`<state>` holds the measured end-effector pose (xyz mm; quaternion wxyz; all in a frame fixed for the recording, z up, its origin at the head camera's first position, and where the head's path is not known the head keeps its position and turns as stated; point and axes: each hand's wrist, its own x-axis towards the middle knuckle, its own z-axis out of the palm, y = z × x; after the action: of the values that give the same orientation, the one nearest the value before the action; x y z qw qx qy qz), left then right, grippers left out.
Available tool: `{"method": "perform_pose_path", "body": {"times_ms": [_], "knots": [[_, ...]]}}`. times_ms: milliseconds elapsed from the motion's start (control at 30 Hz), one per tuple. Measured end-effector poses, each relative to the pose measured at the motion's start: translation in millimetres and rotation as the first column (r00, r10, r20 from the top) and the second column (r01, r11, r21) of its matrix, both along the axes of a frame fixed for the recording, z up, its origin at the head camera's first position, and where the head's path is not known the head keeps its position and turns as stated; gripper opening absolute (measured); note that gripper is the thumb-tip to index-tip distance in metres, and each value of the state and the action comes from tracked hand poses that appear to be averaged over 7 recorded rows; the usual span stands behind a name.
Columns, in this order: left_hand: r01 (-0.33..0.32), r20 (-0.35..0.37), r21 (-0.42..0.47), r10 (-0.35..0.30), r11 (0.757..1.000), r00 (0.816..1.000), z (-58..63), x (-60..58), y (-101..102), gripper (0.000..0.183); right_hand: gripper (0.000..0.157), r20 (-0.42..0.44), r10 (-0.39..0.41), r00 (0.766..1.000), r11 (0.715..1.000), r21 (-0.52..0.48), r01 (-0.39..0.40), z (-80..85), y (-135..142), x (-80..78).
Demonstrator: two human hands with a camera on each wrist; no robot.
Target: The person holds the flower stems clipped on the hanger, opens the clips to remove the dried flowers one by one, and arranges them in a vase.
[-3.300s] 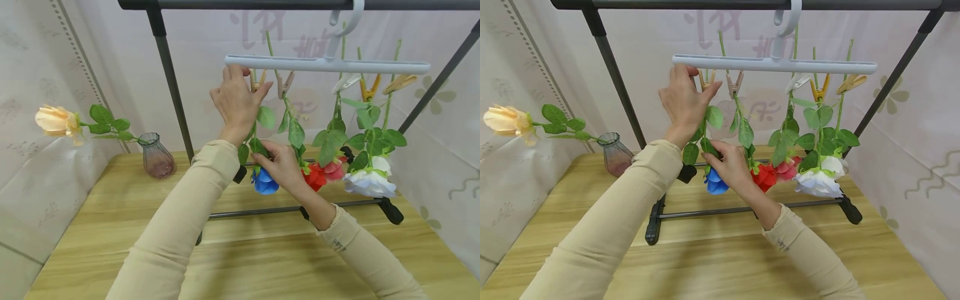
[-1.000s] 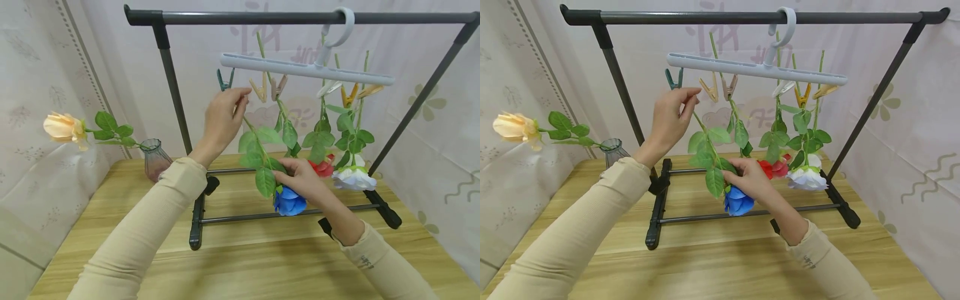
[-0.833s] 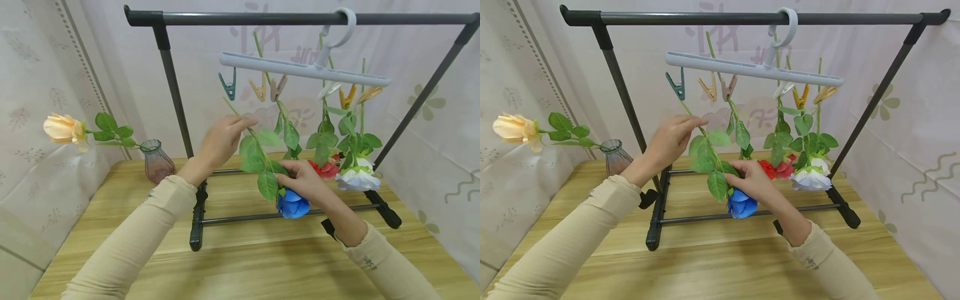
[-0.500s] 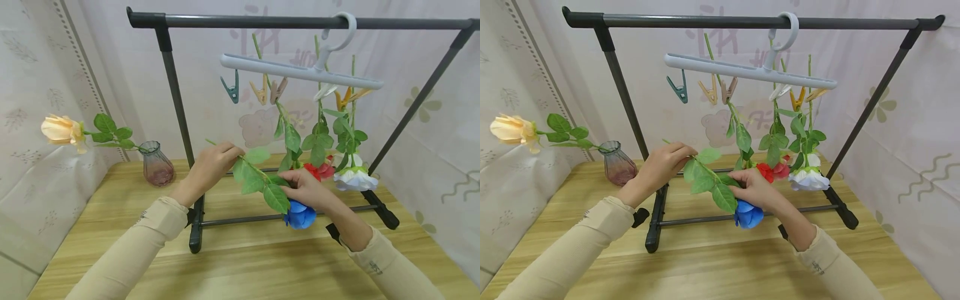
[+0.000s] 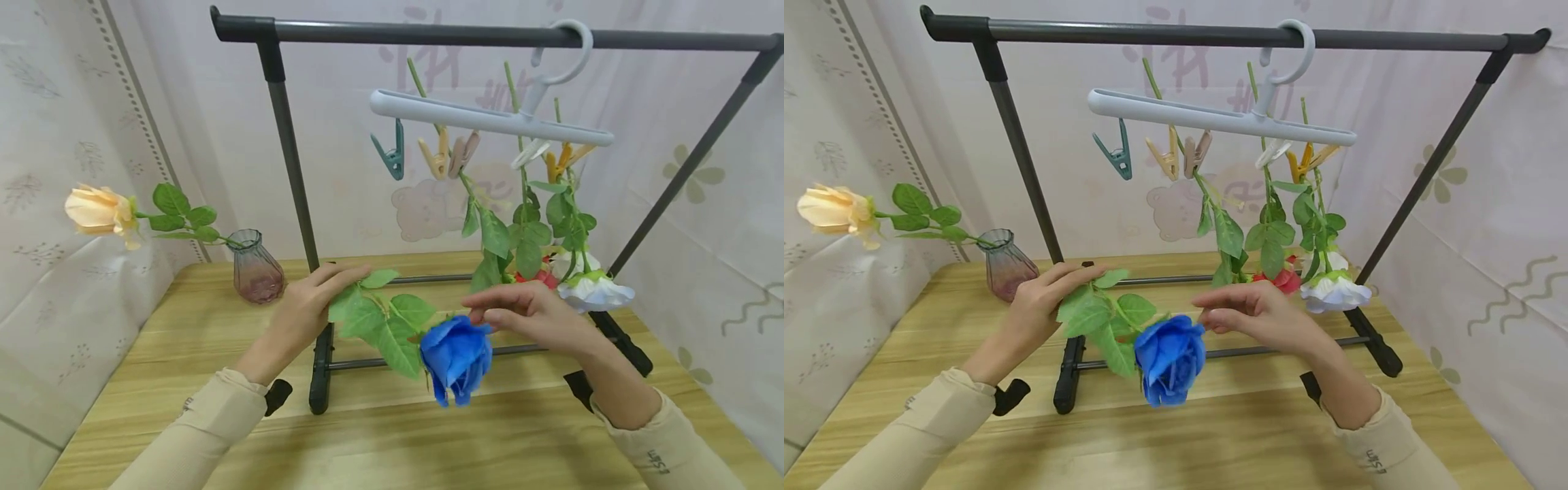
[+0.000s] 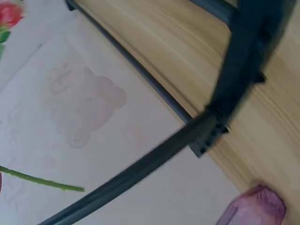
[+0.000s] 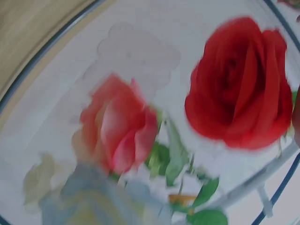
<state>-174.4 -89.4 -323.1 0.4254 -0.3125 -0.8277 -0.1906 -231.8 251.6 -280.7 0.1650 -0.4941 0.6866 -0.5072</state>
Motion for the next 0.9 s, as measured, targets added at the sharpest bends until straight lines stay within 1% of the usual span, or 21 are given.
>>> {"method": "perform_pose_path", "body": {"times_ms": [67,100,133,167,233,267,300,333,367,433,467,533,567,600,633,667,700,733,800,833,900], "knots": [[0.011,-0.016,0.066,-0.010,0.998,1.000,0.5,4.5,-2.2,0.032,0.028,-0.019,-0.018,1.000,0.995,-0.101,0.016,3.6,8.8,-0.2],[0.012,-0.025,0.099,-0.010,0.995,1.000,1.0,6.6,-3.2,0.032,0.028,-0.011,-0.035,0.999,0.985,-0.171,0.032,5.3,12.8,-0.6],[0.016,-0.038,0.132,-0.011,0.991,0.999,1.5,8.6,-4.3,0.031,0.027,0.017,-0.044,0.999,0.965,-0.257,0.046,6.6,16.1,-1.6],[0.017,-0.051,0.163,-0.008,0.987,0.999,1.9,10.4,-5.6,0.031,0.027,0.046,-0.069,0.997,0.938,-0.338,0.080,8.1,18.5,-2.7],[0.017,-0.085,0.231,0.003,0.973,0.996,2.0,13.8,-9.1,0.023,0.025,0.105,-0.142,0.984,0.863,-0.474,0.175,10.7,20.9,-5.8],[0.012,-0.093,0.265,0.013,0.964,0.996,1.6,15.5,-11.3,0.016,0.024,0.141,-0.166,0.976,0.825,-0.523,0.216,11.4,21.4,-8.1],[0.015,-0.103,0.305,0.017,0.952,0.994,0.5,16.9,-14.0,0.010,0.023,0.174,-0.182,0.968,0.796,-0.552,0.249,11.8,21.4,-11.0],[0.002,-0.125,0.330,0.041,0.944,0.991,-0.3,18.3,-16.8,0.012,0.023,0.201,-0.218,0.955,0.778,-0.554,0.294,11.8,21.1,-13.8],[-0.016,-0.143,0.351,0.071,0.936,0.987,-0.8,19.8,-20.0,0.023,0.022,0.217,-0.267,0.939,0.773,-0.534,0.344,11.6,20.3,-16.5],[-0.056,-0.163,0.411,0.133,0.910,0.978,-1.2,23.2,-26.3,0.037,0.023,0.227,-0.339,0.913,0.782,-0.471,0.408,9.5,18.5,-22.7],[-0.030,-0.155,0.442,0.109,0.897,0.982,-0.1,24.3,-29.6,0.038,0.024,0.226,-0.366,0.903,0.798,-0.422,0.429,8.1,17.8,-25.6],[-0.040,-0.141,0.485,0.123,0.873,0.982,4.1,27.0,-36.1,0.030,0.025,0.218,-0.408,0.887,0.828,-0.322,0.460,4.9,15.5,-30.2],[-0.025,-0.124,0.521,0.104,0.853,0.987,6.4,28.3,-39.7,0.020,0.026,0.216,-0.411,0.885,0.843,-0.280,0.460,3.5,14.4,-32.0],[-0.012,-0.104,0.562,0.085,0.827,0.991,8.9,29.4,-43.5,0.011,0.026,0.214,-0.411,0.886,0.858,-0.239,0.455,2.0,13.6,-33.4],[0.011,-0.089,0.598,0.052,0.801,0.995,11.6,30.0,-48.0,0.016,0.026,0.213,-0.404,0.890,0.872,-0.206,0.445,0.7,12.6,-34.4],[0.048,-0.081,0.639,0.005,0.767,0.997,14.6,30.5,-52.8,0.028,0.026,0.206,-0.395,0.895,0.884,-0.180,0.432,-0.5,11.6,-35.3],[0.012,-0.064,0.663,0.040,0.749,0.997,17.1,31.4,-58.2,0.030,0.026,0.193,-0.384,0.903,0.894,-0.166,0.416,-1.5,10.3,-36.1],[0.001,-0.057,0.698,0.054,0.716,0.997,19.4,31.5,-63.9,0.031,0.025,0.176,-0.377,0.909,0.902,-0.155,0.404,-2.4,9.0,-36.7],[-0.025,-0.042,0.746,0.085,0.666,0.996,24.3,30.3,-76.4,0.025,0.024,0.149,-0.359,0.921,0.912,-0.155,0.380,-3.6,6.3,-37.8],[-0.050,-0.029,0.761,0.111,0.647,0.993,26.8,29.0,-82.6,0.022,0.025,0.139,-0.351,0.926,0.914,-0.165,0.371,-3.9,4.8,-38.2],[-0.140,0.016,0.770,0.200,0.623,0.980,31.7,26.1,-93.8,0.015,0.026,0.130,-0.335,0.933,0.916,-0.187,0.355,-4.0,2.1,-38.8]]}}
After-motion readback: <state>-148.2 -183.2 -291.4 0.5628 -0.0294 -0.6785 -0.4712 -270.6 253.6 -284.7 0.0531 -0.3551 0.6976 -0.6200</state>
